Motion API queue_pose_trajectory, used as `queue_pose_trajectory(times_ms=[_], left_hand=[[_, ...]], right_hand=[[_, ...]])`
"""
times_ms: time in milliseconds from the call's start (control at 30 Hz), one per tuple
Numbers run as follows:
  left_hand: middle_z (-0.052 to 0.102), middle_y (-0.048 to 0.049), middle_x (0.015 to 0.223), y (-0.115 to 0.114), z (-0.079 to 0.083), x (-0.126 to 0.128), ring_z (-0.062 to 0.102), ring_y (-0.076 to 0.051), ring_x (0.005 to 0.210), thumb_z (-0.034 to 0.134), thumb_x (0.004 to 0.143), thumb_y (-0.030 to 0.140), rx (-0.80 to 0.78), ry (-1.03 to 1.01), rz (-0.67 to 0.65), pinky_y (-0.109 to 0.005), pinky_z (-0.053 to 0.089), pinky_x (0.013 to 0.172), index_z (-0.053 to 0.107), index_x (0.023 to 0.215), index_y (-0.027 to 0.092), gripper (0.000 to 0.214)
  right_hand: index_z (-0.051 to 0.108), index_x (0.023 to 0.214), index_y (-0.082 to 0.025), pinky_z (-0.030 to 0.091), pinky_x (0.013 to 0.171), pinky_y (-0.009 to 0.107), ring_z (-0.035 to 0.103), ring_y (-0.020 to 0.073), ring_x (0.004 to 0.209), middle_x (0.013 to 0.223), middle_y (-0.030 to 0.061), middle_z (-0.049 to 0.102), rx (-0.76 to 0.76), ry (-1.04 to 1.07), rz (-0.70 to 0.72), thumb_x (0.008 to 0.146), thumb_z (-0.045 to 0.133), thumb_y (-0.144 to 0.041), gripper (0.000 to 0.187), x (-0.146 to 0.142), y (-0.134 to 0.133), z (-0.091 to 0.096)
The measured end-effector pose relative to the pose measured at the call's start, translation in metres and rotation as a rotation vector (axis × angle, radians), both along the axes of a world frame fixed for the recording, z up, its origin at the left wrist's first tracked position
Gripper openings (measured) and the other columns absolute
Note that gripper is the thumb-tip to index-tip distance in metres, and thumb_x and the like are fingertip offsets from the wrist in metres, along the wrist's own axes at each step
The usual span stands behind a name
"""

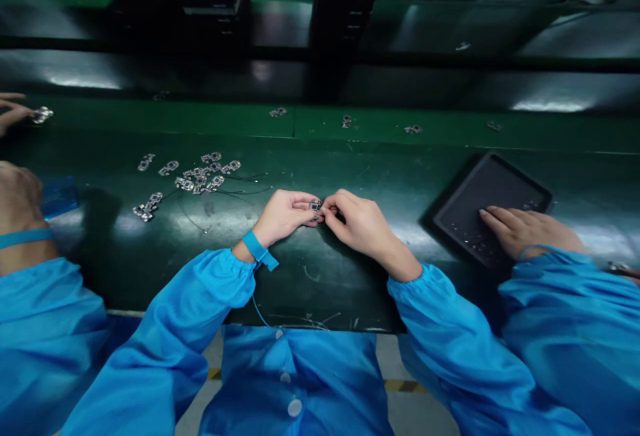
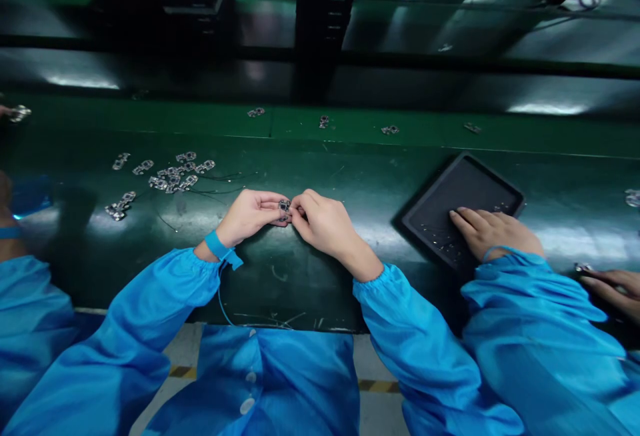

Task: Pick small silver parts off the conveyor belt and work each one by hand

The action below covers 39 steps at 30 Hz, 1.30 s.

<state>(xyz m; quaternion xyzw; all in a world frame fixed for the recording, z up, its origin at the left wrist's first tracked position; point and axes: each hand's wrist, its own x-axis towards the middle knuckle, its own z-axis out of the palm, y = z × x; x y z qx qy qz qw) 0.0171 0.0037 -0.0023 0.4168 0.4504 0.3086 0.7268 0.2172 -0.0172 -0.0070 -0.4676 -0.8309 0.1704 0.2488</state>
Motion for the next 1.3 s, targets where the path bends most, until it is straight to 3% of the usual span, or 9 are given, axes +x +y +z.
queue_pose_trajectory(times_ms=[667, 900, 1033, 1300], left_hand=[[0.077, -0.0079, 0.082, 0.0013, -0.0033, -0.0008, 0.075, -0.015, 0.077, 0.081, 0.077, 0.014, 0.001, 0.007, -0.052, -0.027, 0.063, 0.077, 0.075, 0.098, 0.007, 0.023], [0.078, -0.0103, 0.087, 0.0017, -0.0061, -0.0029, 0.077, -0.020, 0.079, 0.083, 0.076, 0.017, 0.022, -0.005, -0.089, -0.031, 0.064, 0.077, 0.066, 0.113, 0.007, 0.042], [0.078, -0.0104, 0.087, 0.0029, -0.0068, -0.0034, 0.078, -0.021, 0.080, 0.082, 0.077, 0.014, 0.042, -0.001, -0.090, -0.034, 0.064, 0.079, 0.057, 0.126, 0.008, 0.056], [0.078, -0.0114, 0.089, 0.0033, -0.0072, -0.0049, 0.078, -0.020, 0.084, 0.086, 0.074, 0.021, 0.099, -0.026, -0.079, -0.032, 0.063, 0.084, 0.069, 0.102, 0.008, 0.034]], right_hand=[[0.062, 0.094, -0.020, 0.039, 0.064, 0.029, 0.061, 0.0164, 0.073, 0.092, 0.0052, 0.070, -0.077, -0.002, -0.065, 0.095, 0.055, -0.024, 0.008, -0.0013, -0.0004, -0.0030], [0.067, 0.102, -0.020, 0.041, 0.062, 0.028, 0.062, 0.0160, 0.067, 0.081, 0.0031, 0.073, -0.301, 0.194, -0.097, 0.097, 0.057, -0.031, 0.016, -0.0028, 0.0014, -0.0015], [0.069, 0.095, -0.020, 0.041, 0.061, 0.027, 0.062, 0.0151, 0.062, 0.075, 0.0014, 0.073, -0.373, 0.310, -0.092, 0.097, 0.057, -0.033, 0.018, -0.0026, 0.0021, -0.0011], [0.071, 0.091, -0.019, 0.036, 0.057, 0.028, 0.049, 0.0129, 0.051, 0.056, -0.0027, 0.060, -0.342, 0.329, -0.233, 0.095, 0.060, -0.036, 0.021, -0.0068, 0.0001, 0.0016]])
